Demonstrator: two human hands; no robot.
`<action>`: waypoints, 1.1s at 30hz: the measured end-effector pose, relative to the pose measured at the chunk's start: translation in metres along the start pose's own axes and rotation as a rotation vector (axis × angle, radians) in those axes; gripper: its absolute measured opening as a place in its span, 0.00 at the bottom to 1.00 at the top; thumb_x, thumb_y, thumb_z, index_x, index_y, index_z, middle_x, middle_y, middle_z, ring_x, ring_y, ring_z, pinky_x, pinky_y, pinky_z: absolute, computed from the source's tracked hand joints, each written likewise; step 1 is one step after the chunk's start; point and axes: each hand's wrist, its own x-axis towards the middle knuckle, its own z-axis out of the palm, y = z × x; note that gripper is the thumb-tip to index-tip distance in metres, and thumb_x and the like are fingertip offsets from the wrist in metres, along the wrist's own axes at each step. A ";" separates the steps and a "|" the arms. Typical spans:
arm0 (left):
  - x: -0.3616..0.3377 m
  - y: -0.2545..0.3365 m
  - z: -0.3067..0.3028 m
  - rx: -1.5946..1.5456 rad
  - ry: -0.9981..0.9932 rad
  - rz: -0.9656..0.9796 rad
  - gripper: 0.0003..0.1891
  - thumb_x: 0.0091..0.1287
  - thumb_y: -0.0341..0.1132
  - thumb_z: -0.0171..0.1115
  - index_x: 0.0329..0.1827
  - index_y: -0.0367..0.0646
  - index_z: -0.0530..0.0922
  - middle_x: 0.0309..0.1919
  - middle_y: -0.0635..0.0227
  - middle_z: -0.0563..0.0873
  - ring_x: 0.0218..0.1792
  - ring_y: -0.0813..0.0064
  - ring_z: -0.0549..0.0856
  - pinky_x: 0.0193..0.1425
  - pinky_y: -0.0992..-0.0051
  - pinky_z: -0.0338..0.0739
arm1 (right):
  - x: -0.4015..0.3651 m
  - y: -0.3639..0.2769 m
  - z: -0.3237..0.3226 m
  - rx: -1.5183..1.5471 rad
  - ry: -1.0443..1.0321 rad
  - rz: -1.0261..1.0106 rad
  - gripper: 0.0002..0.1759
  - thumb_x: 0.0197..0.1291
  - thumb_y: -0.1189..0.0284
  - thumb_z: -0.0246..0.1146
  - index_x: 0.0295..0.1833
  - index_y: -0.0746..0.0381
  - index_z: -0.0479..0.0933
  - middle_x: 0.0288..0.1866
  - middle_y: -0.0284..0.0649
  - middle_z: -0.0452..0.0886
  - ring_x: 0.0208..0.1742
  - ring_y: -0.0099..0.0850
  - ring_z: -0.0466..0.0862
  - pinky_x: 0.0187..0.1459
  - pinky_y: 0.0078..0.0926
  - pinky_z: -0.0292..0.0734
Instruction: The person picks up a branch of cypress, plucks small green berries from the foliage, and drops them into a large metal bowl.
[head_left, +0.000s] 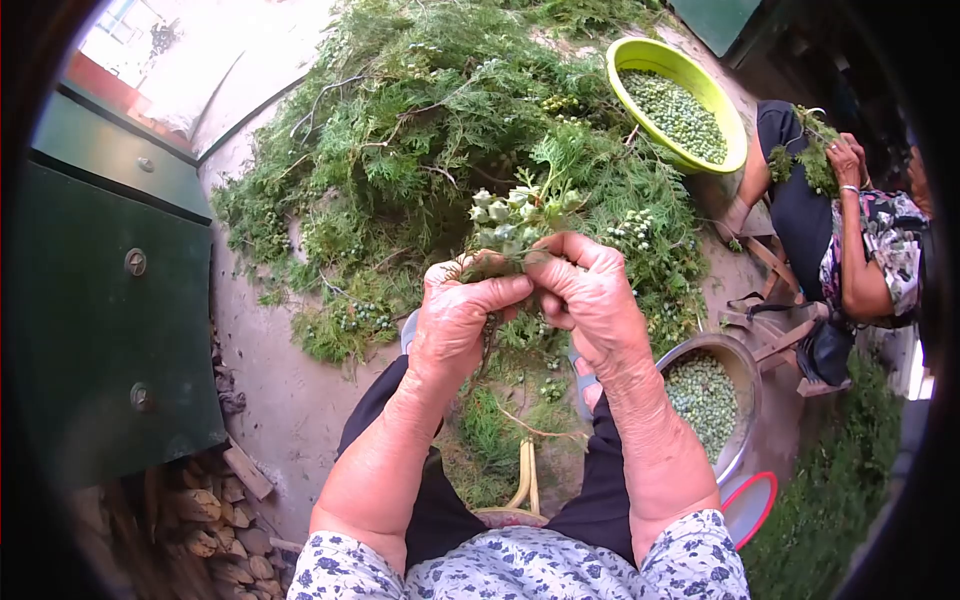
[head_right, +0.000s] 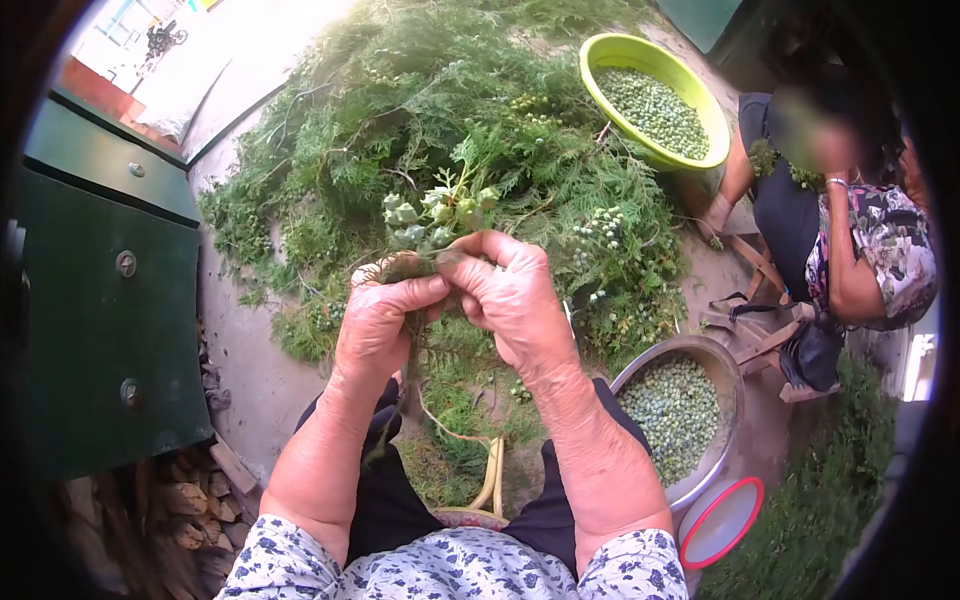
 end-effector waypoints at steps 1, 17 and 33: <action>-0.001 0.001 0.001 -0.051 -0.014 -0.032 0.08 0.53 0.24 0.67 0.37 0.38 0.82 0.29 0.72 0.84 0.27 0.82 0.80 0.29 0.82 0.72 | 0.002 0.004 -0.003 0.234 -0.042 0.081 0.09 0.57 0.72 0.66 0.38 0.66 0.77 0.23 0.30 0.76 0.20 0.15 0.71 0.15 0.12 0.61; -0.002 -0.013 0.002 0.152 0.072 0.126 0.07 0.57 0.26 0.66 0.38 0.41 0.80 0.29 0.73 0.83 0.24 0.82 0.79 0.26 0.83 0.71 | -0.014 0.001 -0.044 0.592 0.069 -0.076 0.12 0.55 0.76 0.61 0.46 0.62 0.72 0.34 0.37 0.77 0.26 0.23 0.75 0.21 0.18 0.66; -0.017 -0.050 0.027 0.359 0.094 0.114 0.30 0.66 0.58 0.53 0.59 0.43 0.69 0.40 0.70 0.78 0.37 0.79 0.76 0.35 0.79 0.69 | -0.185 0.033 -0.201 0.561 0.704 -0.197 0.15 0.63 0.56 0.59 0.40 0.57 0.74 0.32 0.30 0.75 0.25 0.20 0.75 0.20 0.14 0.67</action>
